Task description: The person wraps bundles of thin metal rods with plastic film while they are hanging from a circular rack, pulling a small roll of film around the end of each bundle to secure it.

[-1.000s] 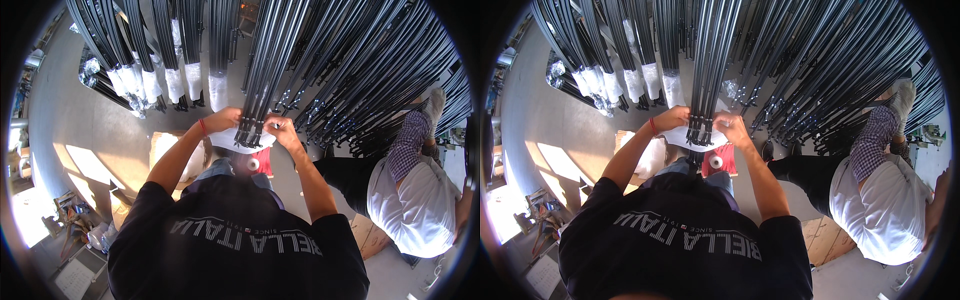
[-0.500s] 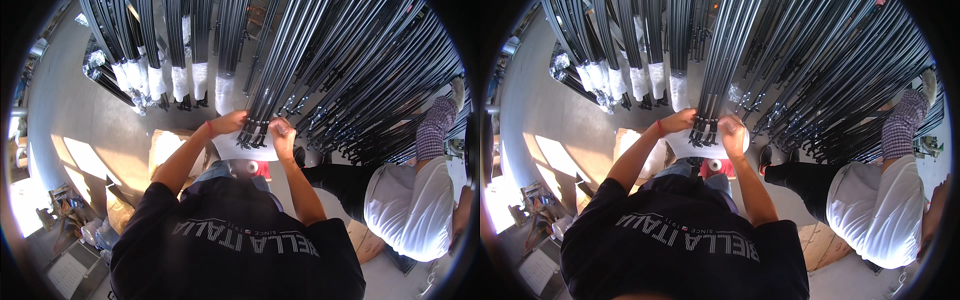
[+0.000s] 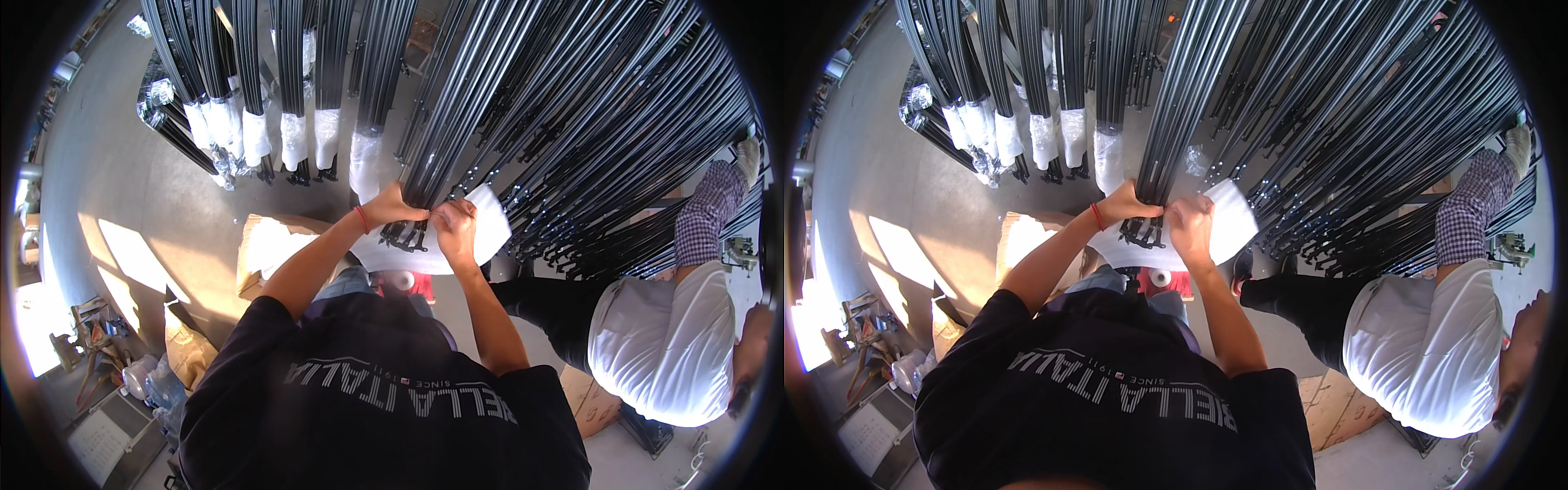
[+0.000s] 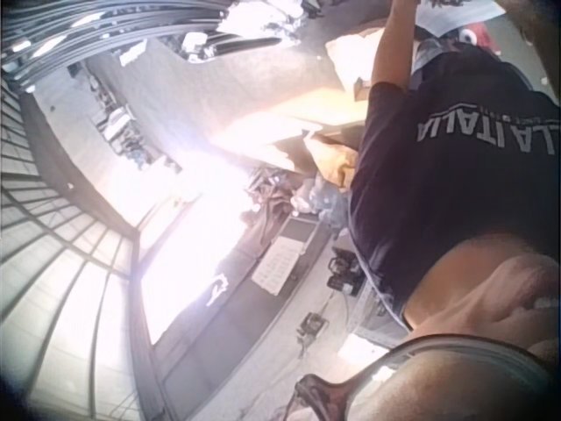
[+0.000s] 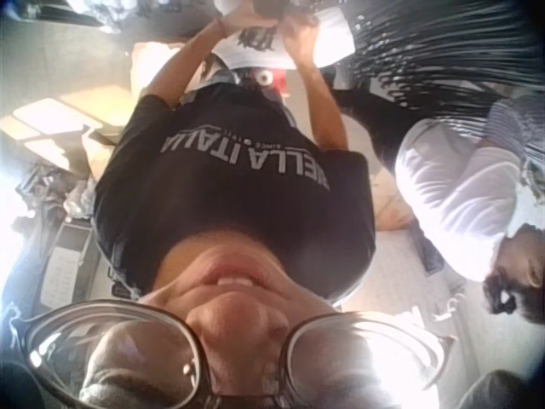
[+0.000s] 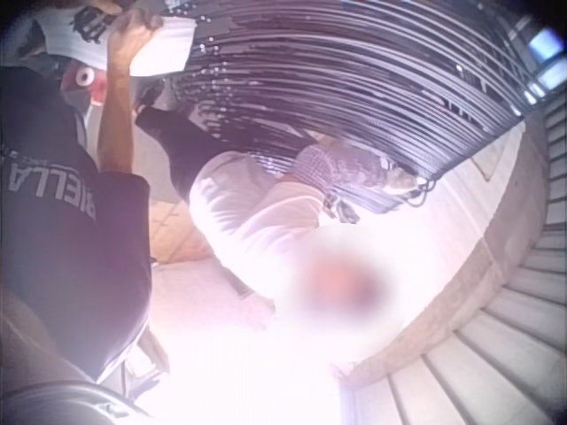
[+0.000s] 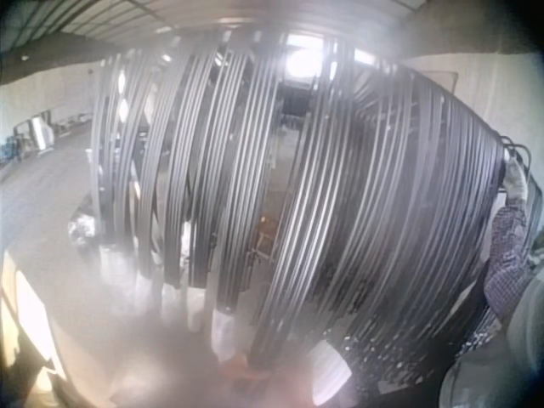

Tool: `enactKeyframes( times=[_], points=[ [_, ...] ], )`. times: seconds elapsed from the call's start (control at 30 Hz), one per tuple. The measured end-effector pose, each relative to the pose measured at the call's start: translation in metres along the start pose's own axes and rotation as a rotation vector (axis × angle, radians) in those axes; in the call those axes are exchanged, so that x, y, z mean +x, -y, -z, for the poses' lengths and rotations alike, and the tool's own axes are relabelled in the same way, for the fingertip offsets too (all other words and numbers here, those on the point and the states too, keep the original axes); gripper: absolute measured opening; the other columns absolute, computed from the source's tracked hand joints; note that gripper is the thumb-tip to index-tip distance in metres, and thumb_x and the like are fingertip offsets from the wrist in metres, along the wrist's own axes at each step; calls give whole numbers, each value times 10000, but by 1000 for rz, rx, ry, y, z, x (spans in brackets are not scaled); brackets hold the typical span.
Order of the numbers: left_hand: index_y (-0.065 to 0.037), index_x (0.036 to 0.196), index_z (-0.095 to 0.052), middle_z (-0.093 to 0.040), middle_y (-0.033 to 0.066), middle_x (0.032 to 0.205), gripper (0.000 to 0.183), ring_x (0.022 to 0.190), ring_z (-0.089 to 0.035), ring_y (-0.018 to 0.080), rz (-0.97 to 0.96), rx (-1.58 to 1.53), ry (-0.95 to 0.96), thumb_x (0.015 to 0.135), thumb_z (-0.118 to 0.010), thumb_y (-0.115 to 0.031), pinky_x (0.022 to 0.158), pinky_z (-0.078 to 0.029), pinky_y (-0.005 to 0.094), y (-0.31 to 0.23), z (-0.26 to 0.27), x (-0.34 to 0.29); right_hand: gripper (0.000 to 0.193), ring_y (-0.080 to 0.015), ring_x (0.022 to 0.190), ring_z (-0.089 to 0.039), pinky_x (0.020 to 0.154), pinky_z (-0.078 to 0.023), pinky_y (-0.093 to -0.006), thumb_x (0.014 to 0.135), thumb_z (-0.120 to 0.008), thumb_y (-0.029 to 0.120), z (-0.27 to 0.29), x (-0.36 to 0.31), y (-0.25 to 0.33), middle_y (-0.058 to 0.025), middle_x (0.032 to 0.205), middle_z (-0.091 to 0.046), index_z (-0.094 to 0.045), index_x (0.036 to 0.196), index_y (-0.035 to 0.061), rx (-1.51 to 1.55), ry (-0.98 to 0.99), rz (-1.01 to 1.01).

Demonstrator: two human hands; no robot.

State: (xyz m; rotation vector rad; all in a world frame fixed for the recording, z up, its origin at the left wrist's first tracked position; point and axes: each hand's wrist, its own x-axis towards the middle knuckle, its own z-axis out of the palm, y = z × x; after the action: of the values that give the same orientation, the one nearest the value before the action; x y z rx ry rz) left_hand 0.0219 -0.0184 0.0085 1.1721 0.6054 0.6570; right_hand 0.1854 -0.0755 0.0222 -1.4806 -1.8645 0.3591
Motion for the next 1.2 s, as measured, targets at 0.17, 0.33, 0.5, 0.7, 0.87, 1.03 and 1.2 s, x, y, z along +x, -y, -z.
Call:
enactKeyframes(
  times=[0.17, 0.33, 0.5, 0.7, 0.87, 1.03, 1.2],
  points=[
    [-18, 829, -600, -573, -8, 760, 205, 714, -509, 64, 52, 25, 23, 680, -697, -119, 652, -422, 227, -7, 3, -1, 59, -234, 696, -534, 875, -293, -399, 635, -567, 4, -3, -3, 3, -64, 657, -566, -558, 630, 62, 46, -34, -86],
    [-24, 870, -579, -569, 8, 791, 239, 741, -512, 76, 33, -64, 53, 687, -694, -126, 666, -424, 232, -8, 2, -3, 75, -204, 746, -535, 932, -225, -444, 637, -569, 1, -1, -4, 10, -21, 677, -565, -551, 631, 74, -62, -93, -69],
    [-29, 902, -568, -570, 12, 829, 267, 778, -519, 91, 91, -1, 61, 687, -694, -124, 700, -425, 248, 4, 5, -3, 58, -195, 859, -520, 975, -163, -469, 659, -582, 40, -1, -6, 16, -9, 834, -576, -555, 677, 89, -183, -118, -74],
    [-30, 1065, -530, -551, 51, 1008, 428, 966, -497, 142, 122, 53, 261, 651, -636, -26, 874, -373, 284, -2, 24, -8, 281, -332, 990, -434, 887, -308, -424, 720, -561, 31, 14, -37, 44, -153, 1029, -486, -503, 995, 14, -218, -222, -79],
    [-22, 1121, -498, -518, 70, 1092, 510, 1072, -449, 164, 194, 22, 302, 617, -548, 35, 938, -323, 294, -21, 23, -9, 342, -299, 911, -491, 771, -405, -354, 794, -517, 69, -8, -76, 30, -177, 1016, -480, -432, 1116, -9, 170, -22, -431],
    [-34, 1233, -361, -477, 80, 1138, 634, 1071, -443, 157, 323, -66, 282, 626, -532, 29, 927, -334, 285, -19, 21, -12, 398, -178, 957, -511, 785, -411, -276, 820, -533, 111, -41, -60, 32, -133, 1077, -510, -402, 1169, -29, 565, 9, -546],
    [-26, 1278, -253, -435, 84, 1151, 669, 1083, -416, 154, 75, 191, 251, 661, -508, 12, 903, -348, 279, -7, 21, -13, 242, -89, 731, -544, 686, -440, -223, 784, -560, 17, -38, -27, 16, -18, 815, -588, -528, 1024, 13, 1029, 137, -554]
  ],
)
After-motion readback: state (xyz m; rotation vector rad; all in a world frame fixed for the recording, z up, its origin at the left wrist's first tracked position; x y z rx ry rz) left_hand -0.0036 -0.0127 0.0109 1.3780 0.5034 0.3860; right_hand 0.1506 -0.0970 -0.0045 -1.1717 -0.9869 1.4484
